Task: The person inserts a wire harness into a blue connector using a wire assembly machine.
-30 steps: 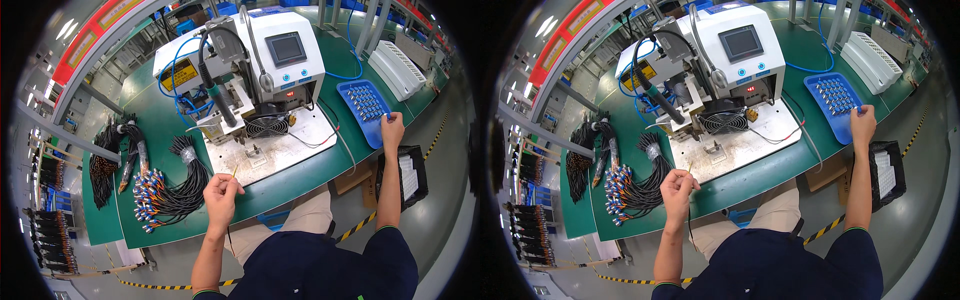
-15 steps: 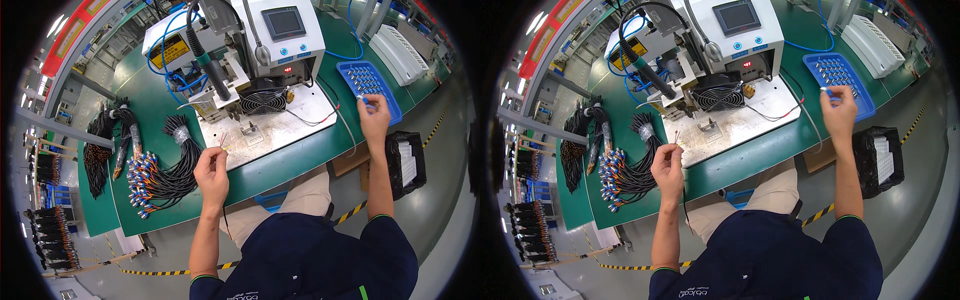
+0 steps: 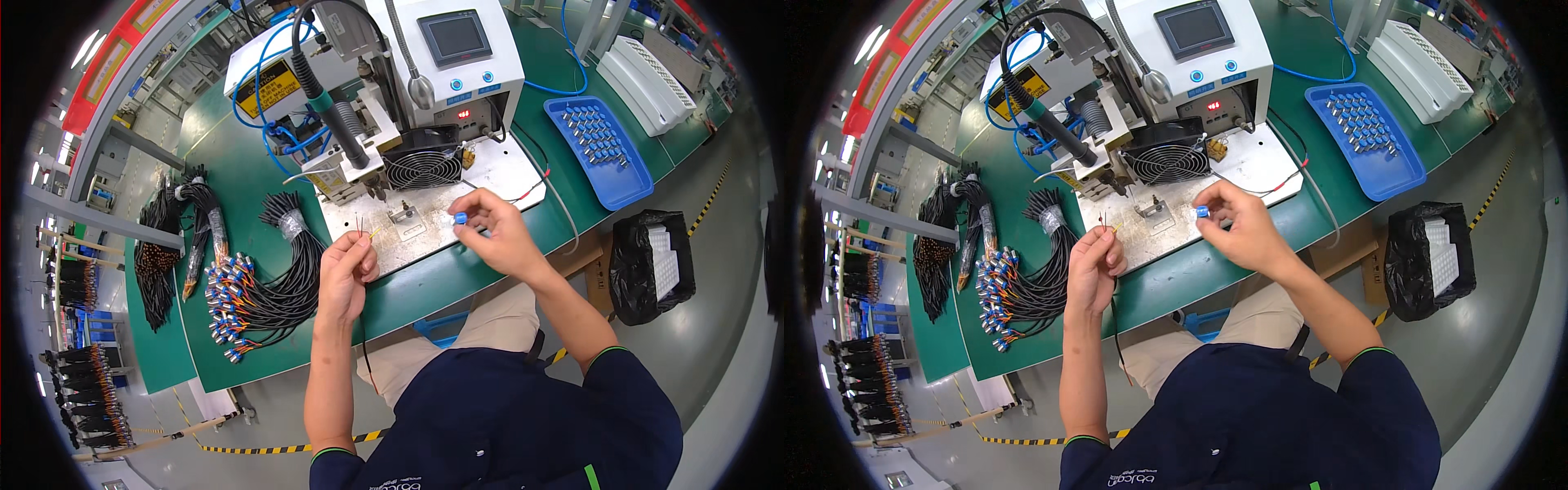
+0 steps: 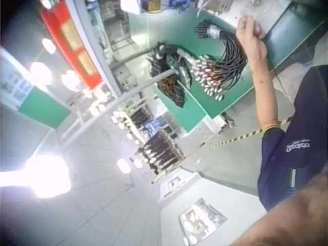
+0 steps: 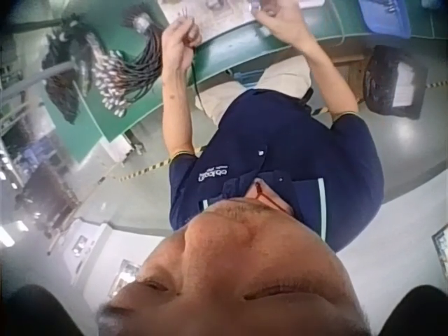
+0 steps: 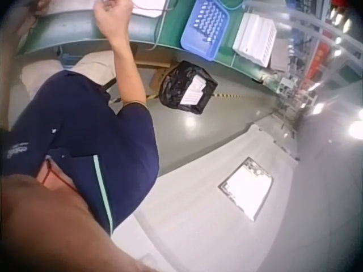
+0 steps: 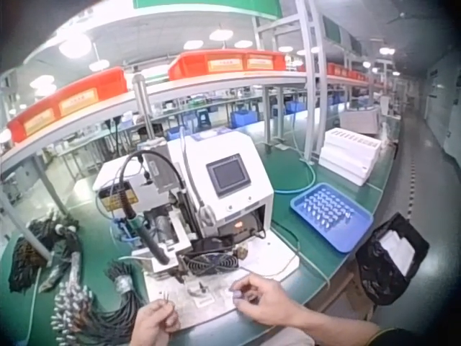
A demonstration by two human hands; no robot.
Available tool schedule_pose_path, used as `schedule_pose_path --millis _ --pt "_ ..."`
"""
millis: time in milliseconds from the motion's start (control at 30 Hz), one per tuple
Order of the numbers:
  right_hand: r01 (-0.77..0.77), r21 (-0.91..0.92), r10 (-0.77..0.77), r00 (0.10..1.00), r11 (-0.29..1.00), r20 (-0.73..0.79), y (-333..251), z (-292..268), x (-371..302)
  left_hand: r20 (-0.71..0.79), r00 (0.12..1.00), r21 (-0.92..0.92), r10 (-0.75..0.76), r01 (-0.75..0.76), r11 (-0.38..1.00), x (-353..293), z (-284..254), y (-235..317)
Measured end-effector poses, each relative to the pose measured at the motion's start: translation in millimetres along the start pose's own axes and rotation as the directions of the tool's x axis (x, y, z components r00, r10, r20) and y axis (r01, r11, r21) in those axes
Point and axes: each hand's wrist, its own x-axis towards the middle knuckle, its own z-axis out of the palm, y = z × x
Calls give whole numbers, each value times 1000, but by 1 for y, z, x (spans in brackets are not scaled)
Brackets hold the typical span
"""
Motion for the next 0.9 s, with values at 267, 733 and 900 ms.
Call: schedule_pose_path --millis 267,733,900 --pt "-79 -122 95 987 989 130 -3 20 9 52 994 87 -98 94 992 3 12 14" --pt "170 -393 -155 985 904 69 -3 25 17 -40 999 118 8 -3 993 25 -2 3" --pt "41 -156 -32 998 987 55 11 31 24 -96 994 245 56 -31 969 30 2 -1"
